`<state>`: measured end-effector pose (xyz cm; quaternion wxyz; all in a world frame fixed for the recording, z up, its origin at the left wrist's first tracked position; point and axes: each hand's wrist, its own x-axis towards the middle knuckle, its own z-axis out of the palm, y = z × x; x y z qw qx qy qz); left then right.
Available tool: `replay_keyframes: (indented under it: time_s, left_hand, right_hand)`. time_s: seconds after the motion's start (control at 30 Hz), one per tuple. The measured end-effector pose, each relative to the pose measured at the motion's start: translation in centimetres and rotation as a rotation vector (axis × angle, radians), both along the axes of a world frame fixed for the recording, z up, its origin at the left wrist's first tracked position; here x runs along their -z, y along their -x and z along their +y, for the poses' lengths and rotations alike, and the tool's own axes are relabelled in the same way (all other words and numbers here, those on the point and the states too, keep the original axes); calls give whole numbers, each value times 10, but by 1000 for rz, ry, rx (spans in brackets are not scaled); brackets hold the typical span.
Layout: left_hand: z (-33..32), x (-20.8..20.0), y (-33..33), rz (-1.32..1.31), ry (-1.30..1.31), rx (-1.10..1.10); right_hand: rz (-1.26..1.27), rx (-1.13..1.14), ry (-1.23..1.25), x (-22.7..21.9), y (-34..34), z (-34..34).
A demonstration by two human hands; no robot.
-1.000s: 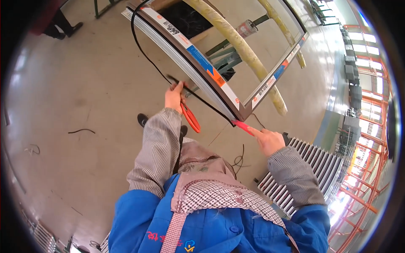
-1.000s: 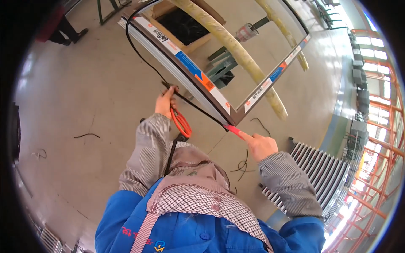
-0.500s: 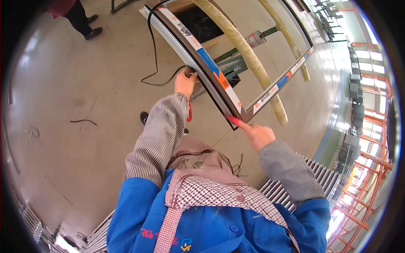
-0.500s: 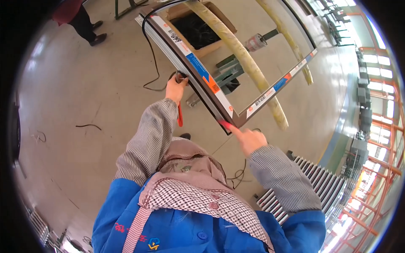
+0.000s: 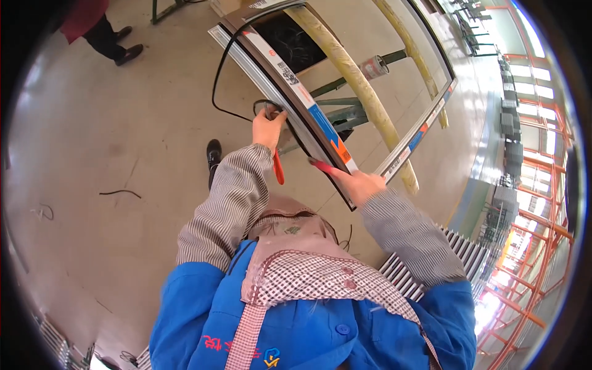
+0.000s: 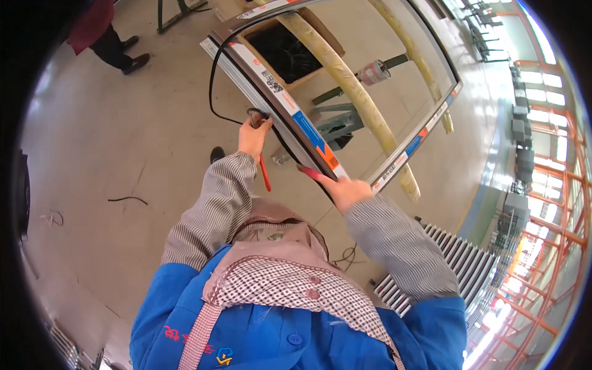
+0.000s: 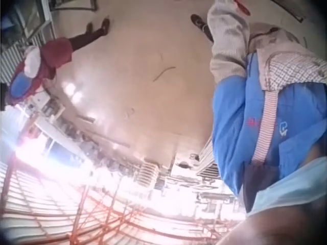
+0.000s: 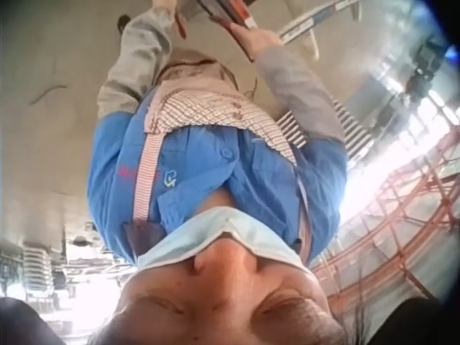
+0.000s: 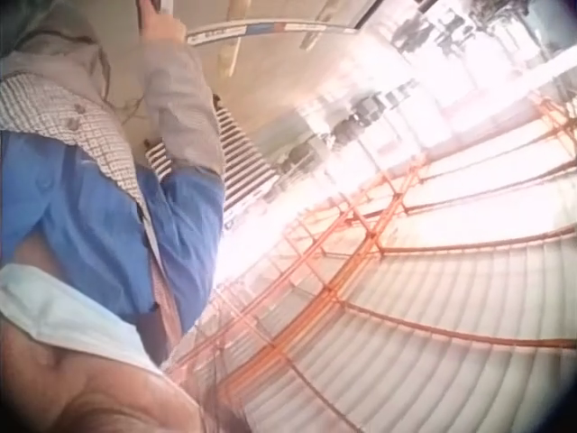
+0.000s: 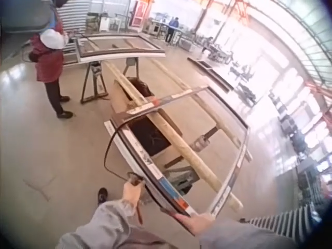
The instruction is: Assembling window frames by inserting gaskets and components using a hand tool.
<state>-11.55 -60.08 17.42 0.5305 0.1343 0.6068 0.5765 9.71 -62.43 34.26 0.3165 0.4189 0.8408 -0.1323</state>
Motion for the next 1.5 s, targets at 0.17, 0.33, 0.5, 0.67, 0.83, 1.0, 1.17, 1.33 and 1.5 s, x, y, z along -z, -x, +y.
replay_keyframes:
  time_s: [0.17,0.33,0.5,0.67,0.83,1.0,1.17,1.33,1.5]
  left_hand:
    - [37,7,75,-17,43,-54]
    - [67,5,124,-35,-12,-40]
    - [90,5,140,52,-17,-126]
    - [99,-6,154,31,30,-137]
    - [107,-10,164,-51,-11,-152]
    - [123,-8,199,82,74,-282]
    - [164,-23,249,-119,72,-283]
    - [164,6,301,-305,137,-177]
    - [171,15,301,-320,144,-44]
  right_hand:
    - [-92,13,49,-1,8,-1]
    - [-381,97,181,-25,-17,0]
    - [8,92,5,-8,97,60]
    - [-49,112,71,-10,90,64]
    - [-233,164,174,-21,14,21]
    - [-10,47,90,-10,178,110]
    - [35,29,28,-9,316,185]
    - [-163,82,142,-19,292,159]
    - [12,64,-69,11,337,189]
